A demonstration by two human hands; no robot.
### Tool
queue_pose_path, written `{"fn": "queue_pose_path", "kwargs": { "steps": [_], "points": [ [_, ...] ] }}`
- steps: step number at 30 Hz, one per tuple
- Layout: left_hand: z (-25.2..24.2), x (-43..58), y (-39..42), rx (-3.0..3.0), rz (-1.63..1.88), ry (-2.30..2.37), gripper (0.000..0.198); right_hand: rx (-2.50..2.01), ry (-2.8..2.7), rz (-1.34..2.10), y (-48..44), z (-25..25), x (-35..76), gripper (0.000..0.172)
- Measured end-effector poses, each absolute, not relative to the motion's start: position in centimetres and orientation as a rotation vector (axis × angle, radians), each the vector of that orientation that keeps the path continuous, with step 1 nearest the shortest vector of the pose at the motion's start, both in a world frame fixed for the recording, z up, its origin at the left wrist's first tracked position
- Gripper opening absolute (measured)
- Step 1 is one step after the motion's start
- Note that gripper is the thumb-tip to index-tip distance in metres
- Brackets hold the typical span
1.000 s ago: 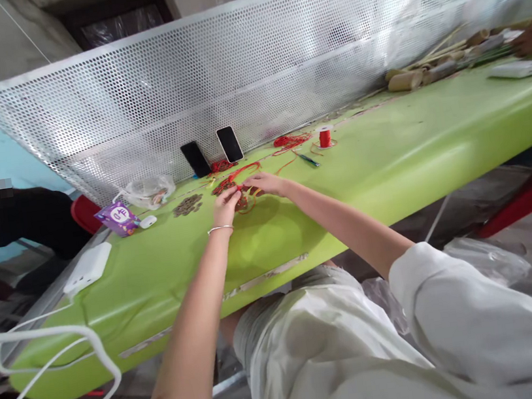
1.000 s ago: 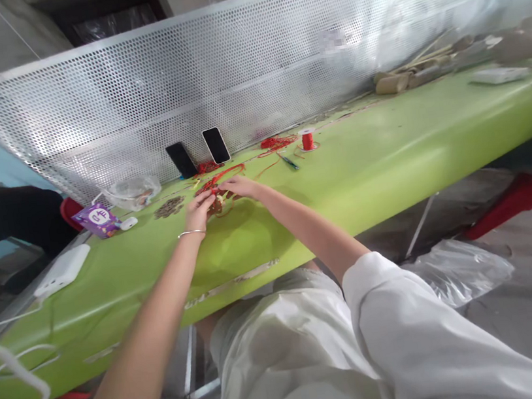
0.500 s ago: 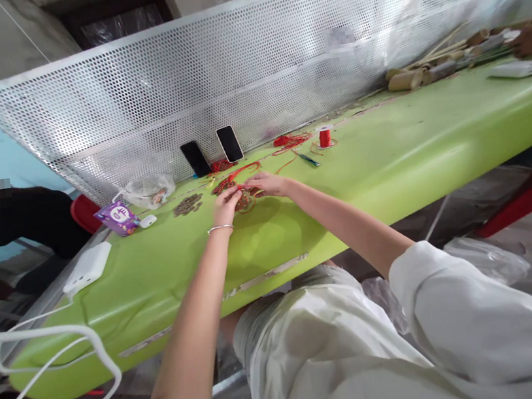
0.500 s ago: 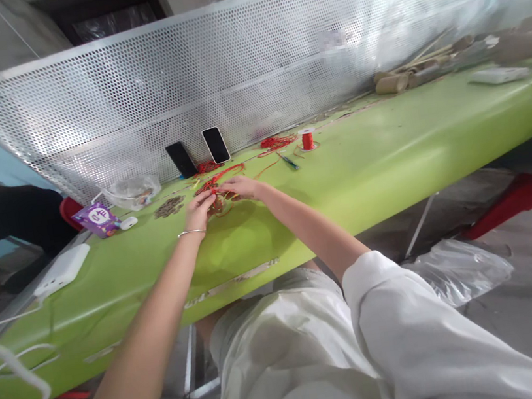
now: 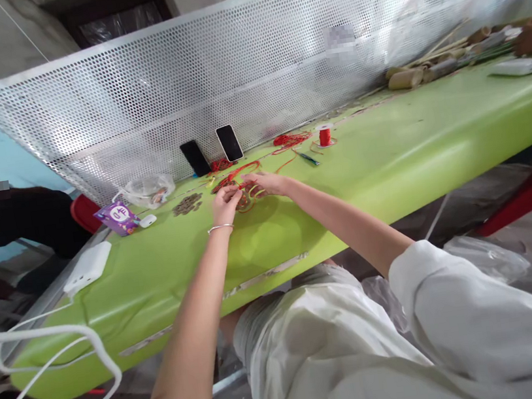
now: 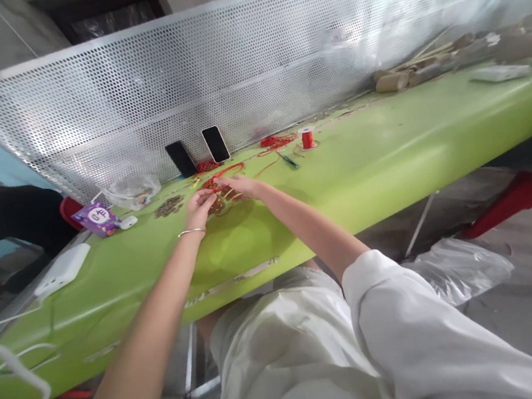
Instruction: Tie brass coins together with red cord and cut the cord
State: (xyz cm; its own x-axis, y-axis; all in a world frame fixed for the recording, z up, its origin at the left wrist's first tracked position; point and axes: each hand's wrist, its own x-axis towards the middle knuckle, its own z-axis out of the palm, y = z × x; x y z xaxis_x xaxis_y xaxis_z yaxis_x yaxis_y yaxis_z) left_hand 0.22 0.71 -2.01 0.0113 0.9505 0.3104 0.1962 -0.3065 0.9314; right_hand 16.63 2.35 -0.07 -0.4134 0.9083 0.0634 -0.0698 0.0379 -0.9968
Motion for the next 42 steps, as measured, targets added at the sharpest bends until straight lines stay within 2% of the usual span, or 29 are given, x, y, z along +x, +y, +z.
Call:
{"fn": "queue_pose_path", "kwargs": {
  "steps": [7,18,30,42],
  "points": [
    [-2.06,0.44,0.57,1.623,1.381,1.192,0.017,-0.794,-1.571,1.493,2.55,-0.34,16.97,0.010],
    [-1.67,0.63,0.36,1.669,1.501,1.180,0.007,-0.804,-1.483,1.523,3.04,-0.47,16.98,0.010],
    [-1.78,0.53,0.45,1.709,1.507,1.231,0.015,-0.792,-1.463,1.569,2.91,-0.29,16.90,0.010],
    [-1.88,0.50,0.50,1.778,1.503,1.237,0.013,-0.810,-1.466,1.600,2.78,-0.14,16.92,0.013]
  ]
}}
